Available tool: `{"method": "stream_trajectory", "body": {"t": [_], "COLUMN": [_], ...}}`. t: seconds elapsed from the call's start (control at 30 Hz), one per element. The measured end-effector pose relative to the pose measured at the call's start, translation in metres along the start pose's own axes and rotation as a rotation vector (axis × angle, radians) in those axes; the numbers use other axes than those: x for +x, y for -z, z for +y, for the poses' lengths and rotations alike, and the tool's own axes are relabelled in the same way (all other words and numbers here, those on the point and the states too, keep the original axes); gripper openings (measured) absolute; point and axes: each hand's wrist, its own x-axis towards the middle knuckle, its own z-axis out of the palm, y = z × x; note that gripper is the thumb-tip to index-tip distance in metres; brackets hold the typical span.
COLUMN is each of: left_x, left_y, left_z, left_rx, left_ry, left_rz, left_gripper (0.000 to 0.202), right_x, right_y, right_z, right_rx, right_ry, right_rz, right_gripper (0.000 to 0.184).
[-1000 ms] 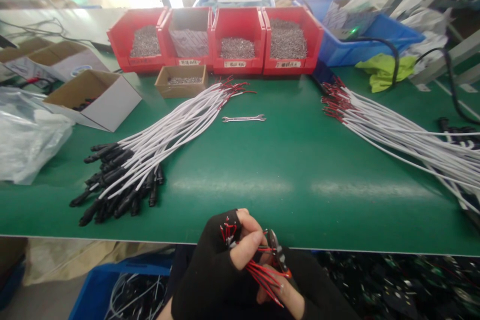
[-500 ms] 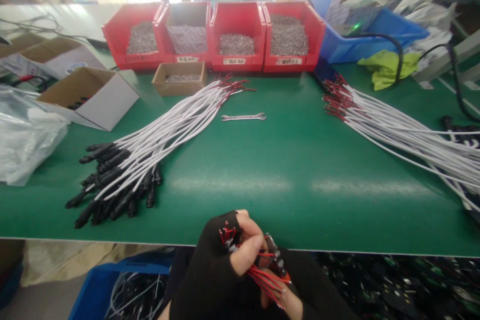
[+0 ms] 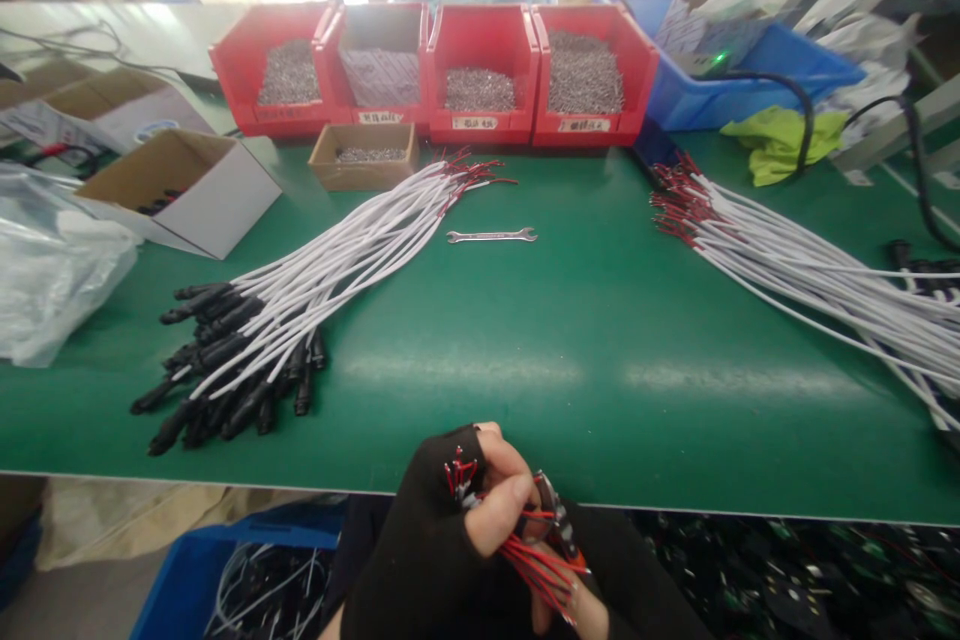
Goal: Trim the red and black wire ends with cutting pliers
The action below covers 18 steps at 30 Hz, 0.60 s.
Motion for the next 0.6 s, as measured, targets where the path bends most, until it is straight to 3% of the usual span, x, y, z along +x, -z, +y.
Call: {"method": "stream_trajectory", "body": {"t": [0.27,0.6], "left_x": [0.000,0.001], "left_y": [-0.001,0.001], "left_z": [-0.002,0.002], "left_rx": [0.014,-0.006], "left_ry": [-0.004,0.013], "left_rz": [0.025,-0.030], "left_gripper": [0.020,0.021], "right_x": [0.000,-0.002], "right_y": [-0.001,0.009], "right_z": [0.002,0.008], "right_rx": [0.017,0.021], "right_ry": [0.018,0.025], "right_rz": [0.009,-0.103], "right_gripper": [0.021,0.022]}}
